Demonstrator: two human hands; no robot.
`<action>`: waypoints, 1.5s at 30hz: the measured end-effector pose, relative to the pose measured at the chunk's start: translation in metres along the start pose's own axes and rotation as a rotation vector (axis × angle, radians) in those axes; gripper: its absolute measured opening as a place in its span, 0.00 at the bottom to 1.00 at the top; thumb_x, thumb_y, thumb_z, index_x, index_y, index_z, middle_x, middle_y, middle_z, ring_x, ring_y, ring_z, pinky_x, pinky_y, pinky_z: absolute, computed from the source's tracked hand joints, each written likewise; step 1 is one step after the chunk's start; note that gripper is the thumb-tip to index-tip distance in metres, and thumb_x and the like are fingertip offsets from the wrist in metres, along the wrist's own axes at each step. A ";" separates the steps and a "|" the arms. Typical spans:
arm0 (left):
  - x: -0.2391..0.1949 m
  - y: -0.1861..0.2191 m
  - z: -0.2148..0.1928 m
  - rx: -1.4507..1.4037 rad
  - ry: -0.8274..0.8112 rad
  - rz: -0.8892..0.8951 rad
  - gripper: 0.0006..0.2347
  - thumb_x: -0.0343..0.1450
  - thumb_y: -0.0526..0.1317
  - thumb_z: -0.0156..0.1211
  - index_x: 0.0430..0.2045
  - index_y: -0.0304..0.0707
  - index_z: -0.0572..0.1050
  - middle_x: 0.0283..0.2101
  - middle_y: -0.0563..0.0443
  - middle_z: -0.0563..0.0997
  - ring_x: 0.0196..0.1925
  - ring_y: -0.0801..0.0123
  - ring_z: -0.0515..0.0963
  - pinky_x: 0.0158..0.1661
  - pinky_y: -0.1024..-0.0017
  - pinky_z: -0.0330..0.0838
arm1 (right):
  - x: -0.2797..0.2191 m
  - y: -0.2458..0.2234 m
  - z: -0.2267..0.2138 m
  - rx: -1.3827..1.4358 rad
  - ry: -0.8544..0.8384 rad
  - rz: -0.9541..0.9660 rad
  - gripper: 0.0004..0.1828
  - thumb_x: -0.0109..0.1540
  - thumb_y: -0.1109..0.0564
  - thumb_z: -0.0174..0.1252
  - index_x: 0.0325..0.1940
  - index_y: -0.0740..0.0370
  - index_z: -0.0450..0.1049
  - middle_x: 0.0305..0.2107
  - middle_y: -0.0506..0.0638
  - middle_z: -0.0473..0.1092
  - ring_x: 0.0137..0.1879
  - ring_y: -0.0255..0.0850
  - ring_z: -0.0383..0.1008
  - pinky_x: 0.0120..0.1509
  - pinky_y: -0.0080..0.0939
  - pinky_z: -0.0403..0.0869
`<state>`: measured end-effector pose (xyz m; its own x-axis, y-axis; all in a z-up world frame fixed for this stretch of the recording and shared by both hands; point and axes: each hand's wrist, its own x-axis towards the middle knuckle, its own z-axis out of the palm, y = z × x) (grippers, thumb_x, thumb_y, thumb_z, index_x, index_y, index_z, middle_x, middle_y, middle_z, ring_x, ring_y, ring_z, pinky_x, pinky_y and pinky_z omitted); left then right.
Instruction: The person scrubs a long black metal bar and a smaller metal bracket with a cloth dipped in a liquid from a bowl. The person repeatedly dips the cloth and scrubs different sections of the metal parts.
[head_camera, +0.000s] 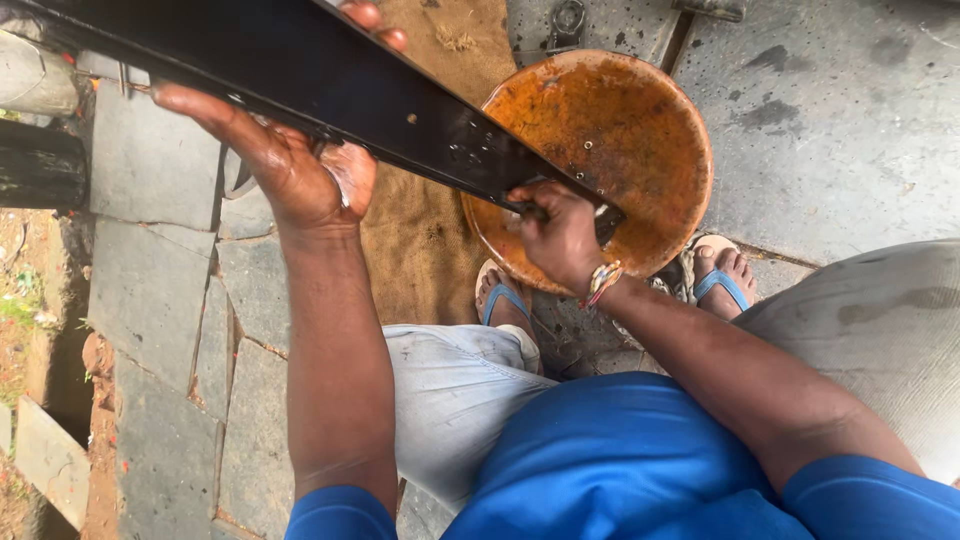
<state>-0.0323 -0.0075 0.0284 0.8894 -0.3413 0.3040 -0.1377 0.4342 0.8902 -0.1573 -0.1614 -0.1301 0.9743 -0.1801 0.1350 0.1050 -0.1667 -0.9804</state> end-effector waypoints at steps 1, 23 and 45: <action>0.003 0.001 -0.001 -0.017 0.020 0.011 0.41 0.71 0.75 0.35 0.61 0.34 0.67 0.47 0.35 0.80 0.49 0.55 0.80 0.54 0.54 0.79 | 0.004 0.004 0.000 0.025 -0.002 0.074 0.16 0.59 0.70 0.53 0.49 0.64 0.79 0.48 0.56 0.78 0.53 0.44 0.83 0.58 0.41 0.83; -0.010 0.006 -0.060 0.229 0.156 -0.023 0.31 0.82 0.59 0.50 0.73 0.38 0.52 0.66 0.43 0.71 0.32 0.66 0.83 0.15 0.76 0.67 | -0.030 0.069 0.023 -0.086 0.019 0.040 0.19 0.57 0.70 0.57 0.51 0.66 0.81 0.47 0.61 0.78 0.51 0.51 0.80 0.61 0.46 0.76; -0.014 -0.019 -0.049 0.078 0.131 -0.047 0.39 0.81 0.58 0.55 0.78 0.37 0.40 0.72 0.26 0.46 0.69 0.56 0.60 0.67 0.63 0.67 | 0.004 -0.006 0.004 -0.070 -0.265 -0.124 0.47 0.60 0.60 0.47 0.82 0.57 0.36 0.79 0.59 0.40 0.82 0.51 0.51 0.78 0.49 0.63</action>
<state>-0.0205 0.0302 -0.0090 0.9442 -0.2463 0.2188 -0.1230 0.3526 0.9277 -0.1534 -0.1572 -0.1245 0.9739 0.1033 0.2020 0.2215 -0.2395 -0.9453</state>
